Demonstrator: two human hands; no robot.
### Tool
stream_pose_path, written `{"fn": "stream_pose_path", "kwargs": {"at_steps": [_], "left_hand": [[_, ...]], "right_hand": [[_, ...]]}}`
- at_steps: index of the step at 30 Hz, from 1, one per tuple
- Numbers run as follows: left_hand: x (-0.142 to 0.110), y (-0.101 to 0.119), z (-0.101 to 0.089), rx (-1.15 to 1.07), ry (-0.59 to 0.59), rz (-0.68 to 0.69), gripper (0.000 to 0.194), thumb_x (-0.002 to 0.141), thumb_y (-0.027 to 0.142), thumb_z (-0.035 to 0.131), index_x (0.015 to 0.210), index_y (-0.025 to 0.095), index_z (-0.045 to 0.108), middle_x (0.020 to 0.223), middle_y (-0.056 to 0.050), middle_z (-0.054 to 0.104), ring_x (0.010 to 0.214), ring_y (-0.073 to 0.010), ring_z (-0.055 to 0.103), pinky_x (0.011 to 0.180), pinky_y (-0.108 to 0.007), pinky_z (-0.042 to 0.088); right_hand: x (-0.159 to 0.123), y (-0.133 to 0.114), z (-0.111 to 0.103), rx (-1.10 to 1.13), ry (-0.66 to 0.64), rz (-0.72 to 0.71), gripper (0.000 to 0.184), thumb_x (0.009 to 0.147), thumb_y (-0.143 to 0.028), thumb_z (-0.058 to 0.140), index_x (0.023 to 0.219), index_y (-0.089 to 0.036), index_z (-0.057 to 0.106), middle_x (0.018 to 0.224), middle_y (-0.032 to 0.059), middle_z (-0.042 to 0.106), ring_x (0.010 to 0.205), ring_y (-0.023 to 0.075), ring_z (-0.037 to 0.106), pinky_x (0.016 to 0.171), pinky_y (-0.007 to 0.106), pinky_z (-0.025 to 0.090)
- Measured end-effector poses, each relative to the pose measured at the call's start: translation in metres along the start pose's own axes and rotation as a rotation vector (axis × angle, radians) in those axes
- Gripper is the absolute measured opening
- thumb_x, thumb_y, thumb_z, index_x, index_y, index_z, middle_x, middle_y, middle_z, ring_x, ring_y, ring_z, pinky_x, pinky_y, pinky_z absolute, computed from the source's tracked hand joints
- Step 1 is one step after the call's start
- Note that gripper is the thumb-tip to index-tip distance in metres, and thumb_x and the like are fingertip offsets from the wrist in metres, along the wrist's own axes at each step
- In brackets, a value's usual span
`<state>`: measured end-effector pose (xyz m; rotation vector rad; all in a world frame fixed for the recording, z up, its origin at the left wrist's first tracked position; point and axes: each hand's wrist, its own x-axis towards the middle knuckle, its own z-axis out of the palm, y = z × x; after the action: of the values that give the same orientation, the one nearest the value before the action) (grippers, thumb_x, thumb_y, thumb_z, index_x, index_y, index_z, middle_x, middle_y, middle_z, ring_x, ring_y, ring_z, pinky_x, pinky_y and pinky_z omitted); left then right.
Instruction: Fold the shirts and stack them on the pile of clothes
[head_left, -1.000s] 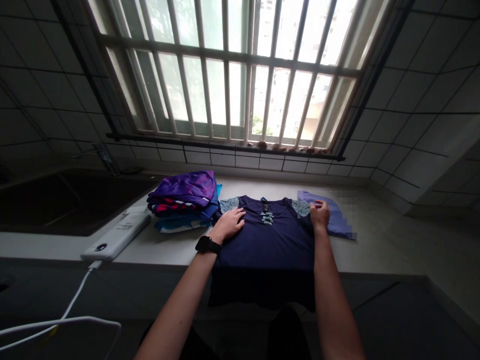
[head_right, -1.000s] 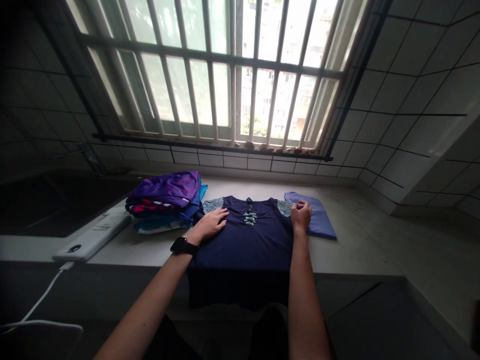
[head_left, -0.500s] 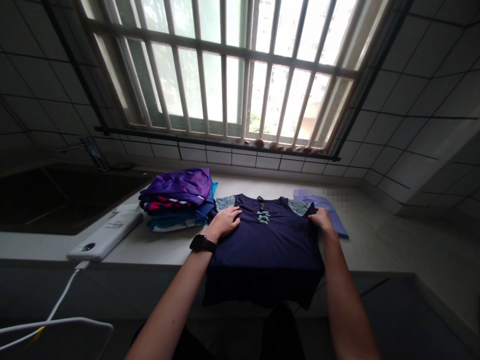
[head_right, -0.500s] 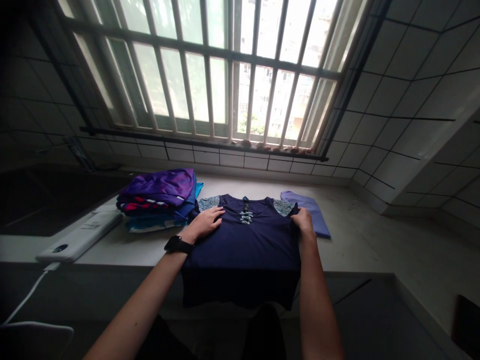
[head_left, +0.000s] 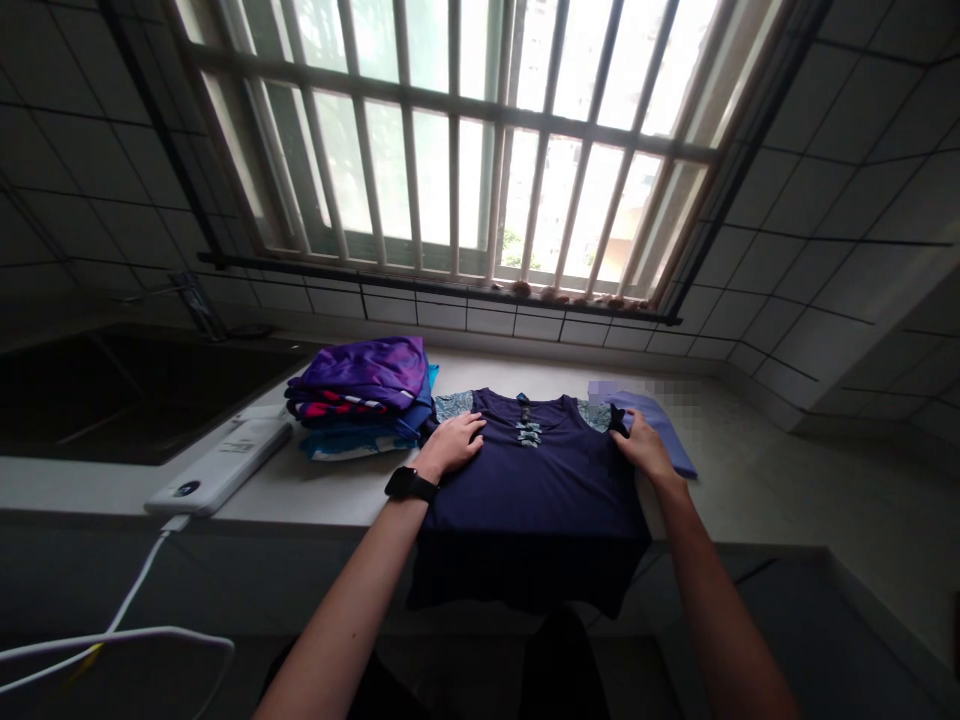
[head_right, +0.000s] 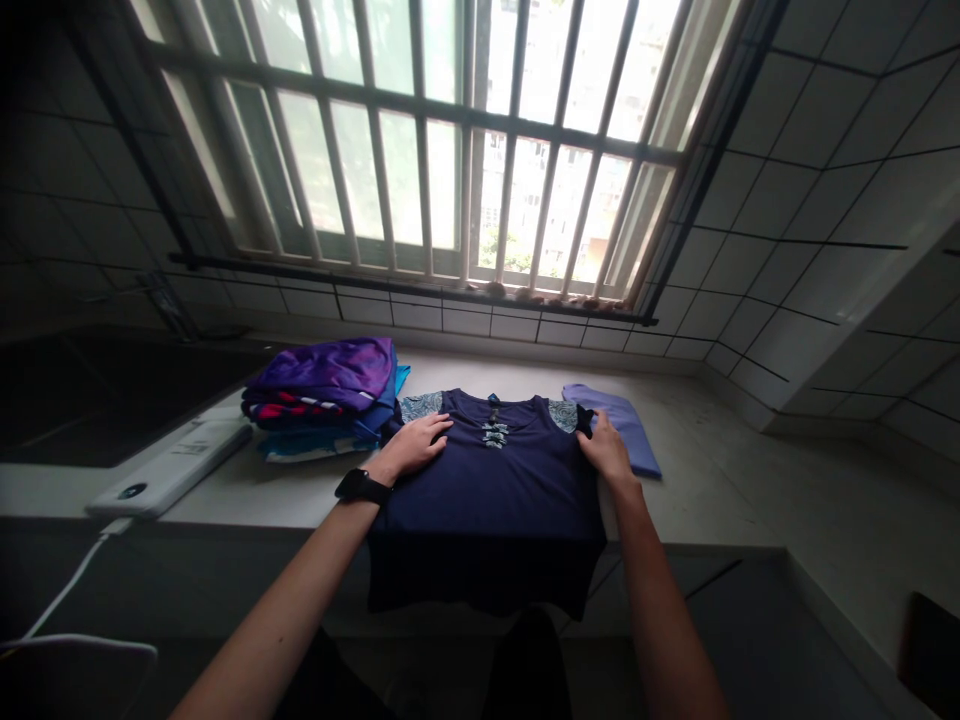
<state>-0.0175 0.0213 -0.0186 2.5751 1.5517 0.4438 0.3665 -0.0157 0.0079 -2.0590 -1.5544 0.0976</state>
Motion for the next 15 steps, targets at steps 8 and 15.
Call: {"fn": "stream_pose_path", "kwargs": {"at_steps": [8, 15], "left_hand": [[0.000, -0.001, -0.001, -0.025, 0.025, 0.020, 0.052, 0.097, 0.034, 0.044, 0.141, 0.017, 0.065, 0.158, -0.009, 0.054, 0.151, -0.0254, 0.045, 0.127, -0.040, 0.033], [0.001, -0.004, 0.001, -0.037, 0.027, 0.026, 0.052, 0.096, 0.034, 0.045, 0.140, 0.017, 0.066, 0.157, -0.010, 0.055, 0.150, -0.0259, 0.046, 0.128, -0.041, 0.033]], "right_hand": [[0.037, -0.007, -0.003, 0.335, 0.123, 0.197, 0.043, 0.062, -0.023, 0.079, 0.103, -0.017, 0.066, 0.109, 0.0142, 0.075, 0.110, 0.0326, 0.068, 0.100, 0.047, 0.052], [0.017, -0.017, -0.013, 0.298, 0.042, -0.169, 0.037, 0.058, -0.009, 0.051, 0.087, -0.020, 0.071, 0.081, 0.0026, 0.072, 0.083, 0.0218, 0.068, 0.084, 0.031, 0.053]]}}
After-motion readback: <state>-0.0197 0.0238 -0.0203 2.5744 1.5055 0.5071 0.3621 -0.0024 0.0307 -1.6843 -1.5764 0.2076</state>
